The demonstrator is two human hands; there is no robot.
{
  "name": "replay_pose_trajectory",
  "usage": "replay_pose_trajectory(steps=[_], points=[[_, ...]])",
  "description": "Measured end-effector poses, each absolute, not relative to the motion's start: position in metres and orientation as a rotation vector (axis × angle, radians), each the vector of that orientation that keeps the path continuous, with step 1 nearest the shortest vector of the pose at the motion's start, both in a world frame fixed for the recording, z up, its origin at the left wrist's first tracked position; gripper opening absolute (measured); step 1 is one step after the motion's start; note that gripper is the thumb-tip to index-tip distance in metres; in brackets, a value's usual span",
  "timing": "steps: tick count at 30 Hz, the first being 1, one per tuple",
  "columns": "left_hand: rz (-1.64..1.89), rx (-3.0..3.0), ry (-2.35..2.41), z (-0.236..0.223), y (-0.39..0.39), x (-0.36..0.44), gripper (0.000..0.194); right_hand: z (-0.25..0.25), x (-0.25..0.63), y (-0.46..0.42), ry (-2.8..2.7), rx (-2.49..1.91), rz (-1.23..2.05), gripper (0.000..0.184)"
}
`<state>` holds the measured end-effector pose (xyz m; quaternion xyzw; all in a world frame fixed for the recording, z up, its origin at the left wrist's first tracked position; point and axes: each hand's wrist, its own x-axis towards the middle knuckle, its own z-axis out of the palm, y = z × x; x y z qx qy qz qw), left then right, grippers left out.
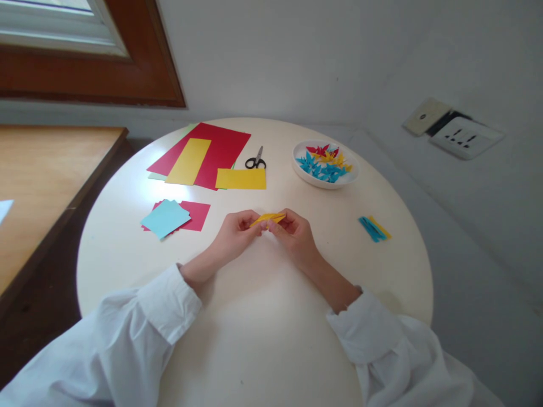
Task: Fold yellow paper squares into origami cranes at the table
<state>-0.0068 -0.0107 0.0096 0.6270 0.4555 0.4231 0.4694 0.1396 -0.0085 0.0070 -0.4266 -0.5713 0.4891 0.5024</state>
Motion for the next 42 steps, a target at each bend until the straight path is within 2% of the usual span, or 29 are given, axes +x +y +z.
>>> replay_pose_trajectory(steps=[10, 22, 32, 42], points=[[0.919, 1.548, 0.972, 0.006, -0.011, -0.007, 0.030, 0.012, 0.140, -0.012, -1.579, -1.072, 1.124, 0.049], [0.881, 1.315, 0.747, 0.005, -0.011, -0.008, 0.024, 0.015, 0.139, -0.013, -1.479, -0.960, 1.301, 0.046], [0.804, 1.397, 0.743, 0.009, -0.012, -0.006, 0.032, 0.009, 0.139, -0.012, -1.440, -0.948, 1.394, 0.042], [0.821, 1.348, 0.671, 0.009, -0.013, -0.006, 0.031, 0.003, 0.136, -0.012, -1.299, -0.899, 1.514, 0.039]])
